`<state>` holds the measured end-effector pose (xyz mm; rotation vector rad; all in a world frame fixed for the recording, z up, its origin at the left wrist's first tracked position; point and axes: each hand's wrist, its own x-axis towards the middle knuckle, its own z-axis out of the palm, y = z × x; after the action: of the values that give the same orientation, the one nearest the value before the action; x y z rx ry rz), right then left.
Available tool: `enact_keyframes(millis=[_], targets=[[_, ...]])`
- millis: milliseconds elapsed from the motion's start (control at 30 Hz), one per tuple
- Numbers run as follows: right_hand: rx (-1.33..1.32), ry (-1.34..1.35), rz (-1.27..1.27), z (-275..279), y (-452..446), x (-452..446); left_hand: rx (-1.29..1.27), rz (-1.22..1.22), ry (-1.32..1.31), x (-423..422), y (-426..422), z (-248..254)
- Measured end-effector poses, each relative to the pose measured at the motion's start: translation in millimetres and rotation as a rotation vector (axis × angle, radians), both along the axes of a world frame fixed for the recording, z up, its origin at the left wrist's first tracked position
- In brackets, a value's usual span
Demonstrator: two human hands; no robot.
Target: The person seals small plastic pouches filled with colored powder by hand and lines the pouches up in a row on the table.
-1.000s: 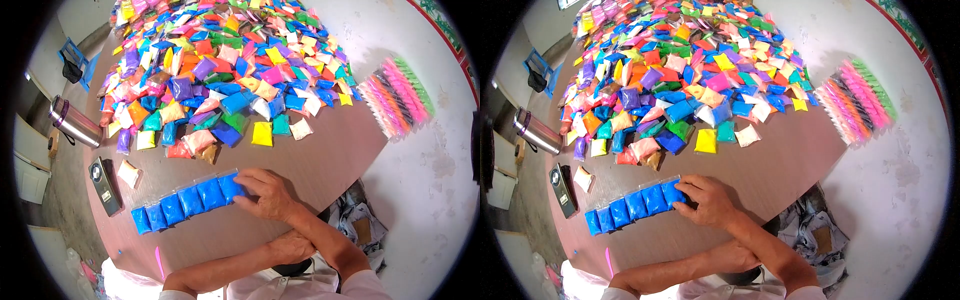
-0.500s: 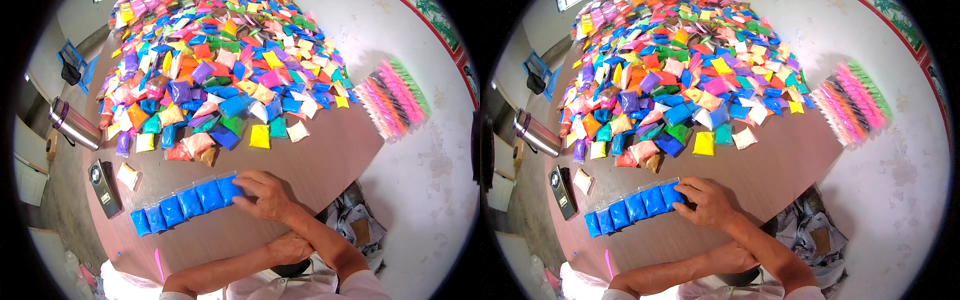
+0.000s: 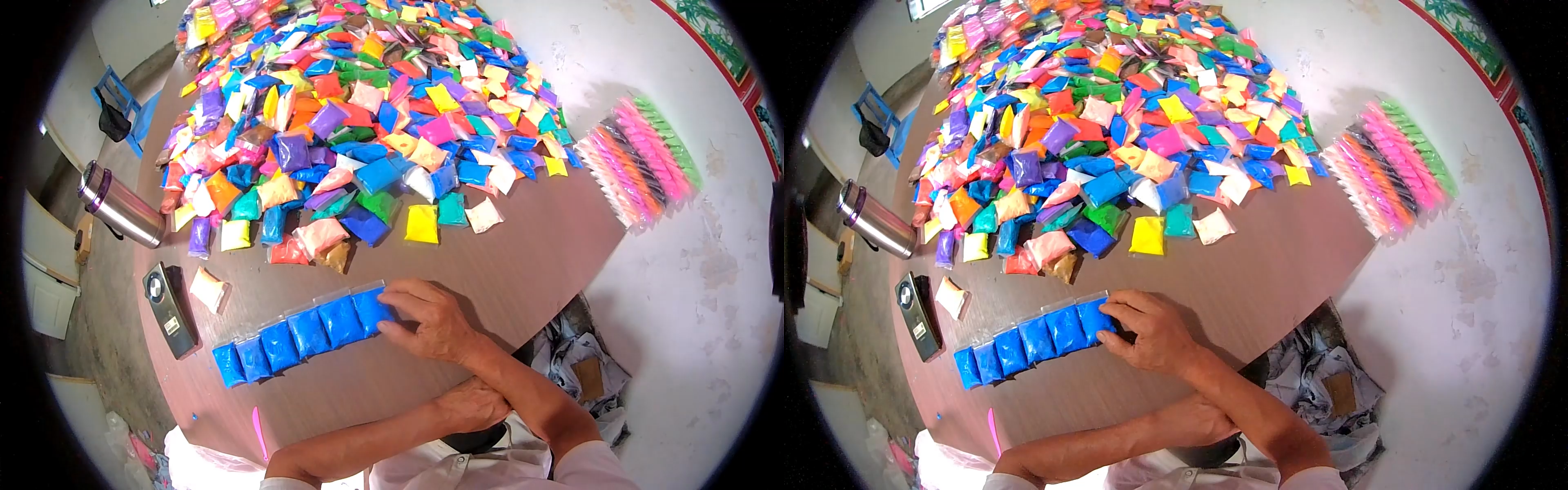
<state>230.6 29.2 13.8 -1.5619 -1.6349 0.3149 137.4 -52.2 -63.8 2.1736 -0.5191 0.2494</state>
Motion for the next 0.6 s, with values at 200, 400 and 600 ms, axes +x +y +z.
enact_keyframes(millis=[200, 400, 600], targets=[[0.0, 0.002, -0.004, 0.2, -0.2, -0.4, -0.019, 0.001, -0.023, -1.6, 5.7, 10.6], [0.013, 0.008, 0.002, 1.3, 0.1, -0.3, 0.069, 0.001, -0.06, -1.9, 7.7, 14.5], [0.019, 0.018, 0.005, 0.9, 0.5, -0.5, 0.097, -0.011, -0.056, -2.9, 9.3, 14.8]])
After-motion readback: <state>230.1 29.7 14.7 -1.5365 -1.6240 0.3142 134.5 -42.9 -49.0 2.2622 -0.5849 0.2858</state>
